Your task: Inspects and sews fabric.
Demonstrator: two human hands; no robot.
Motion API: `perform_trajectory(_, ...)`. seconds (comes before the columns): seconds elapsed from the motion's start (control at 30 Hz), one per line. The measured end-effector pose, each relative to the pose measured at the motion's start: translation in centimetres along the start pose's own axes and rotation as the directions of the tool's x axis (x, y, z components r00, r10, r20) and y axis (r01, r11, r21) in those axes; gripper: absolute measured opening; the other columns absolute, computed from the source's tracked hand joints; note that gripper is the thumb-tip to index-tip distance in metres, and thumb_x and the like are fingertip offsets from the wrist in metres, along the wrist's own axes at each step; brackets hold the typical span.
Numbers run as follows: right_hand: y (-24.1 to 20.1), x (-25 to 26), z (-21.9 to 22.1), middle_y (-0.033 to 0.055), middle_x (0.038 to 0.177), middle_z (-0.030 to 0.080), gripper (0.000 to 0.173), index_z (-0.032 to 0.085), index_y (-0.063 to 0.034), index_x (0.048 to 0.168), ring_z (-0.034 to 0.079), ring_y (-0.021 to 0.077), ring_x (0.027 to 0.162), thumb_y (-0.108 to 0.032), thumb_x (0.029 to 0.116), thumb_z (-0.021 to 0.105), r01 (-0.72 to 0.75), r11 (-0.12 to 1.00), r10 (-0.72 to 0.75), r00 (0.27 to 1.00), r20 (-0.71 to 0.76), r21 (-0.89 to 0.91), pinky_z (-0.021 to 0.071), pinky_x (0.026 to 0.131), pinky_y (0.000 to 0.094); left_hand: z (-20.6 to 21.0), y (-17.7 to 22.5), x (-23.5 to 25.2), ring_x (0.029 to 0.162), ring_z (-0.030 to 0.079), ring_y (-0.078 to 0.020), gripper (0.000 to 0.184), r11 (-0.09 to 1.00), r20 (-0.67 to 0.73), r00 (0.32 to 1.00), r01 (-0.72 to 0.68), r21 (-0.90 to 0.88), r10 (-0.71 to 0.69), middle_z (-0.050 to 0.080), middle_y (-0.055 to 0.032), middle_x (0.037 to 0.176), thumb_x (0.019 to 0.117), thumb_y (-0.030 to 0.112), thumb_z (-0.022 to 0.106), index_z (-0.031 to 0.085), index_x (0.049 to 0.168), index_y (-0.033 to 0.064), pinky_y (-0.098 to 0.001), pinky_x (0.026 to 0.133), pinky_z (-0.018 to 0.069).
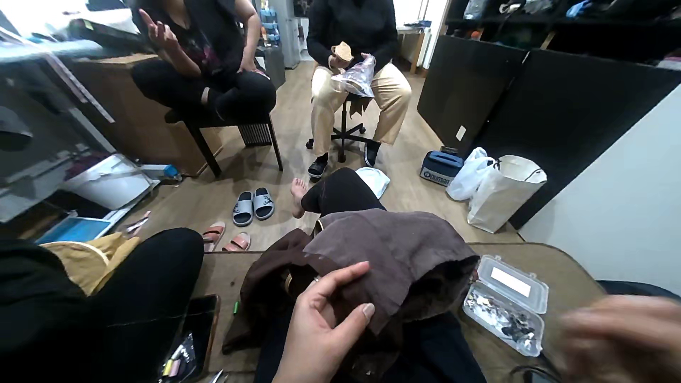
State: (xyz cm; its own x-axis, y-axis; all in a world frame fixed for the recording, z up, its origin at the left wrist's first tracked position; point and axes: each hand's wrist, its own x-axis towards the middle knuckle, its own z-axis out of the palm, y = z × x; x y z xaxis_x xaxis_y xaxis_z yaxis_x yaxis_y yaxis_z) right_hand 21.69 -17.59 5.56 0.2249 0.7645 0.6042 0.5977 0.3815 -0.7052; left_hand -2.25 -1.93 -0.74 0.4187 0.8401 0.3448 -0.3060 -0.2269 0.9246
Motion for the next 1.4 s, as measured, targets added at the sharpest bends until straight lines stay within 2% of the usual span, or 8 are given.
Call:
perform_trajectory(0.07, -0.6, -0.4, 5.5, -0.0012, 0.105, 0.065, 0.010, 0.073, -0.0131, 0.108, 0.065, -0.0024, 0.088, -0.016, 0.1014, 0.066, -0.053, 0.986, 0.028, 0.987, 0.157, 0.156, 0.0586, 0.074, 0.0153, 0.3, 0.2, -0.4, 0.110, 0.070, -0.0127, 0.043, 1.000, 0.022, 1.000, 0.013, -0.020, -0.012, 0.071, -0.0093, 0.125, 0.0829, -0.007, 0.072, 0.066, 0.126, -0.0075, -0.0293, 0.094, 0.0604)
perform_trajectory(0.13, -0.8, -1.1, 9.7, 0.0110, 0.096, 0.066, 0.010, 0.074, -0.0017, 0.102, 0.066, 0.0052, 0.084, -0.009, 0.0981, 0.068, -0.048, 0.979, 0.012, 0.984, 0.176, 0.198, 0.0574, 0.074, 0.0168, 0.5, 0.4, -0.8, 0.110, 0.070, -0.0118, 0.045, 0.999, 0.040, 0.999, 0.022, -0.037, -0.020, 0.071, -0.0083, 0.125, 0.0823, -0.009, 0.072, 0.066, 0.127, -0.0075, -0.0293, 0.094, 0.0601)
perform_trajectory(0.17, -0.7, -1.3, 11.1, 0.0135, 0.092, 0.066, 0.010, 0.074, 0.0010, 0.100, 0.065, 0.0072, 0.083, -0.007, 0.0968, 0.069, -0.032, 0.987, 0.007, 0.987, 0.159, 0.157, 0.0553, 0.075, 0.0161, 0.6, 0.5, -1.0, 0.109, 0.070, -0.0117, 0.045, 0.999, 0.038, 0.999, 0.026, -0.046, -0.024, 0.071, -0.0082, 0.125, 0.0819, -0.010, 0.072, 0.066, 0.127, -0.0080, -0.0292, 0.094, 0.0599)
perform_trajectory(0.27, -0.1, -1.6, 12.9, 0.0111, 0.086, 0.065, 0.012, 0.073, 0.0019, 0.099, 0.063, 0.0054, 0.077, -0.008, 0.0955, 0.069, -0.006, 1.000, 0.004, 0.997, 0.083, 0.027, 0.0521, 0.070, 0.0125, 0.5, 0.6, -1.3, 0.109, 0.071, -0.0132, 0.046, 0.995, 0.021, 1.000, 0.008, -0.095, -0.006, 0.070, -0.0098, 0.127, 0.0817, -0.013, 0.070, 0.063, 0.127, -0.0105, -0.0306, 0.096, 0.0601)
perform_trajectory(0.4, 0.5, -1.6, 12.9, 0.0069, 0.082, 0.064, 0.013, 0.073, 0.0015, 0.099, 0.059, 0.0007, 0.068, -0.010, 0.0948, 0.069, -0.042, 0.999, 0.042, 0.999, 0.016, -0.002, 0.0487, 0.060, 0.0105, 0.5, 0.5, -1.4, 0.109, 0.071, -0.0140, 0.047, 0.990, 0.009, 1.000, 0.014, -0.137, -0.013, 0.070, -0.0108, 0.127, 0.0818, -0.016, 0.068, 0.062, 0.128, -0.0120, -0.0310, 0.095, 0.0605)
perform_trajectory(0.83, 1.1, -1.6, 12.8, 0.0043, 0.081, 0.065, 0.013, 0.074, 0.0015, 0.101, 0.057, -0.0006, 0.066, -0.006, 0.0922, 0.068, -0.142, 0.986, 0.138, 0.989, 0.050, 0.088, 0.0483, 0.057, 0.0117, 0.7, 0.3, -1.5, 0.104, 0.072, -0.0125, 0.047, 0.983, 0.019, 1.000, 0.005, -0.181, -0.002, 0.070, -0.0088, 0.125, 0.0817, -0.016, 0.068, 0.061, 0.128, -0.0111, -0.0292, 0.091, 0.0614)
perform_trajectory(1.0, 1.0, -1.6, 12.8, 0.0045, 0.081, 0.065, 0.012, 0.075, 0.0014, 0.099, 0.059, -0.0003, 0.067, -0.004, 0.0902, 0.069, -0.146, 0.985, 0.142, 0.989, 0.043, 0.092, 0.0495, 0.058, 0.0117, 0.7, 0.5, -1.5, 0.105, 0.072, -0.0116, 0.047, 0.987, 0.017, 1.000, 0.015, -0.160, -0.013, 0.070, -0.0084, 0.125, 0.0809, -0.017, 0.067, 0.061, 0.127, -0.0112, -0.0290, 0.091, 0.0613)
perform_trajectory(1.4, 1.0, -1.7, 12.9, 0.0043, 0.082, 0.065, 0.011, 0.074, 0.0009, 0.100, 0.058, -0.0007, 0.067, -0.005, 0.0920, 0.069, -0.143, 0.984, 0.139, 0.989, 0.044, 0.109, 0.0493, 0.058, 0.0115, 0.7, 0.5, -1.5, 0.102, 0.072, -0.0120, 0.047, 0.985, 0.014, 1.000, 0.023, -0.173, -0.021, 0.071, -0.0085, 0.124, 0.0809, -0.017, 0.067, 0.061, 0.127, -0.0108, -0.0289, 0.089, 0.0619)
